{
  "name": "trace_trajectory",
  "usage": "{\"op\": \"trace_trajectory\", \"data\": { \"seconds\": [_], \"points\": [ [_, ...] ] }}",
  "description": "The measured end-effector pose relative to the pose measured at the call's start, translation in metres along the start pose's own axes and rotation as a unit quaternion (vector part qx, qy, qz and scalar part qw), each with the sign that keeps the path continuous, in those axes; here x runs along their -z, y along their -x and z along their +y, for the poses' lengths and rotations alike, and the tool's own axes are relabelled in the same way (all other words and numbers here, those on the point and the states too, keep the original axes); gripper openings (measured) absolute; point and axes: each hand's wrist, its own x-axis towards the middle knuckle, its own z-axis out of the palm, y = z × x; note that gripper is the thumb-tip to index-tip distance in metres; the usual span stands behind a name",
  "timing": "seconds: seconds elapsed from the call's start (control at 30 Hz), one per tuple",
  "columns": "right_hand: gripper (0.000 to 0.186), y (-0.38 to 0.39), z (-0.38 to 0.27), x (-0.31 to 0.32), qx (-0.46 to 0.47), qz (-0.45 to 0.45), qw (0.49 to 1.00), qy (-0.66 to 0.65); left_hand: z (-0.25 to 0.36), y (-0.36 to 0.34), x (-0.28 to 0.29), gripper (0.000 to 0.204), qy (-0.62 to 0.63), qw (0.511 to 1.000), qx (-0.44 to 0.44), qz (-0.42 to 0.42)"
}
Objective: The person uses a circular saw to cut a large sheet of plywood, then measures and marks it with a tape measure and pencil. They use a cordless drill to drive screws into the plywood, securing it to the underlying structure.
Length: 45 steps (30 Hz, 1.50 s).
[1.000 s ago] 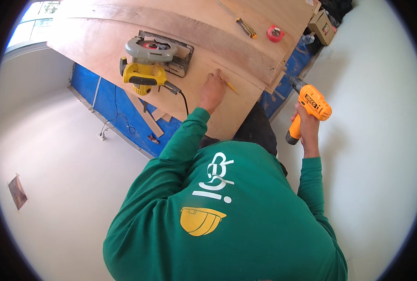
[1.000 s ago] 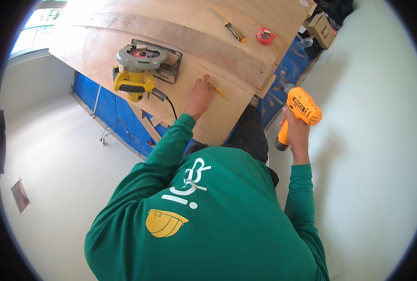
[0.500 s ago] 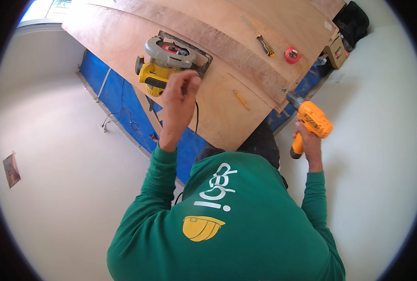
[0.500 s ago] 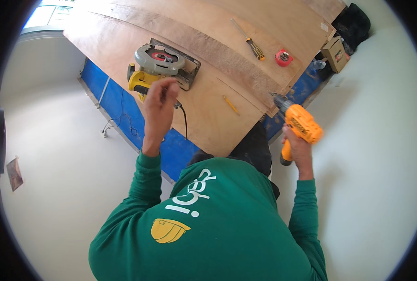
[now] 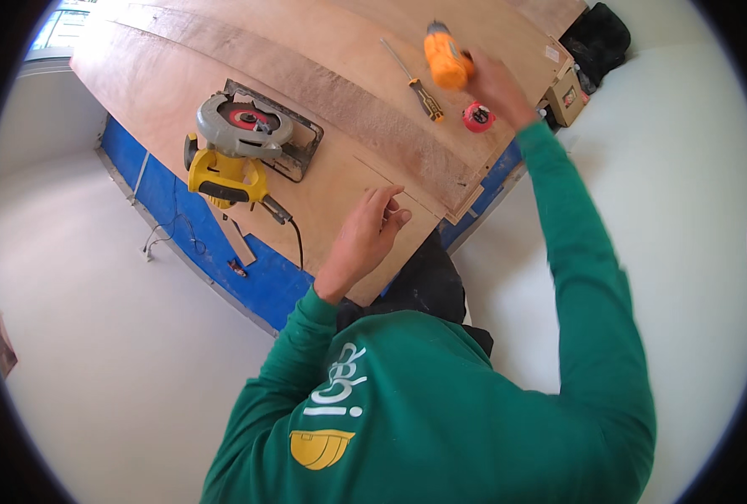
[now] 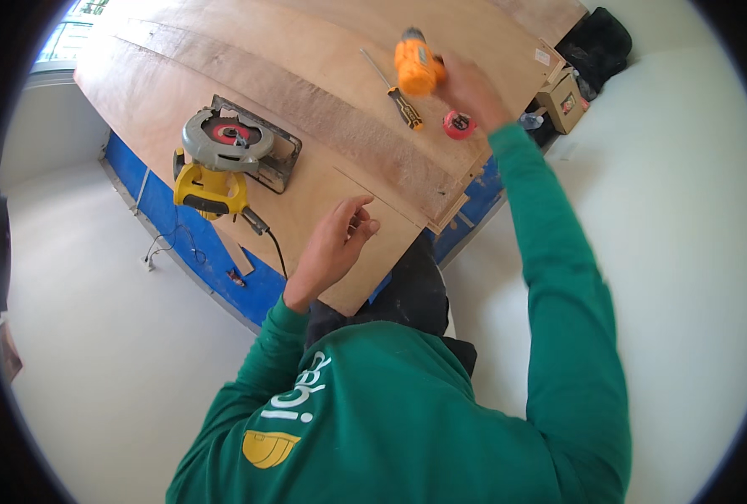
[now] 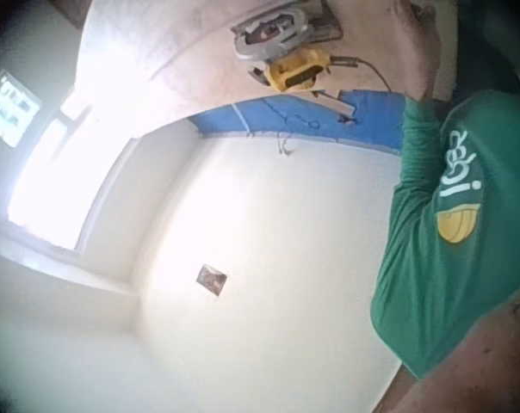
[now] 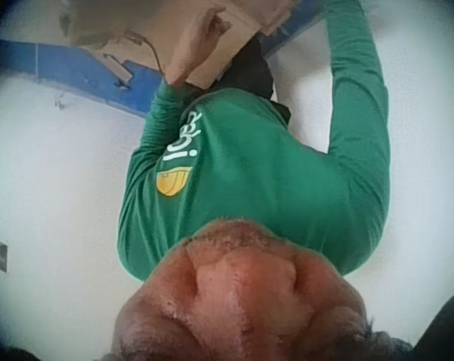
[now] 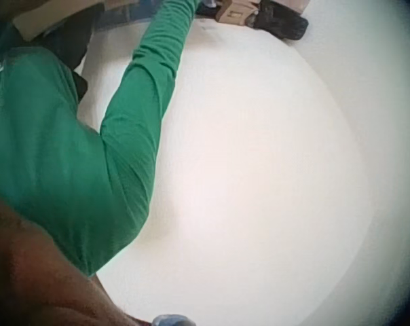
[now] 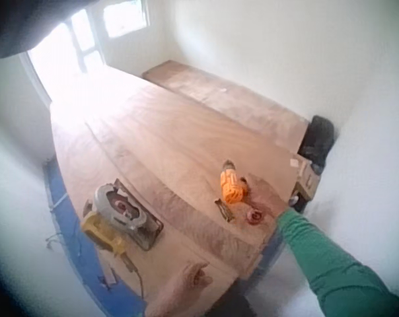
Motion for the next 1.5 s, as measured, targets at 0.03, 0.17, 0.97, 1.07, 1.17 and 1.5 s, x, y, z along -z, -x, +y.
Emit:
{"op": "trace_trajectory", "data": {
  "seconds": [0.03,0.17,0.97,1.07,1.17,1.5],
  "points": [
    [0.053,-0.036,0.018,-0.009,0.013,-0.014,1.0,0.018,-0.002,0.003,-0.004,0.043,0.003,1.0,-0.014,0.025],
    [0.064,-0.14,0.083,-0.045,0.008,-0.083,0.991,0.109,-0.019,0.027,-0.006,0.044,0.013,0.994,0.066,0.081],
    [0.058,0.121,-0.067,0.01,0.044,-0.182,0.975,-0.119,-0.014,-0.065,-0.076,0.049,0.386,0.915,0.07,0.095],
    [0.064,0.132,-0.109,0.005,0.073,-0.234,0.967,-0.072,-0.028,-0.055,-0.081,0.042,0.507,0.857,0.089,0.023],
    [0.067,0.125,-0.12,-0.003,0.105,-0.278,0.953,-0.06,-0.046,-0.041,-0.077,0.035,0.502,0.858,0.108,0.023],
    [0.021,-0.009,-0.074,0.049,0.157,-0.369,0.903,0.153,-0.097,-0.02,-0.051,0.047,0.49,0.841,0.128,0.191]
  ]
}}
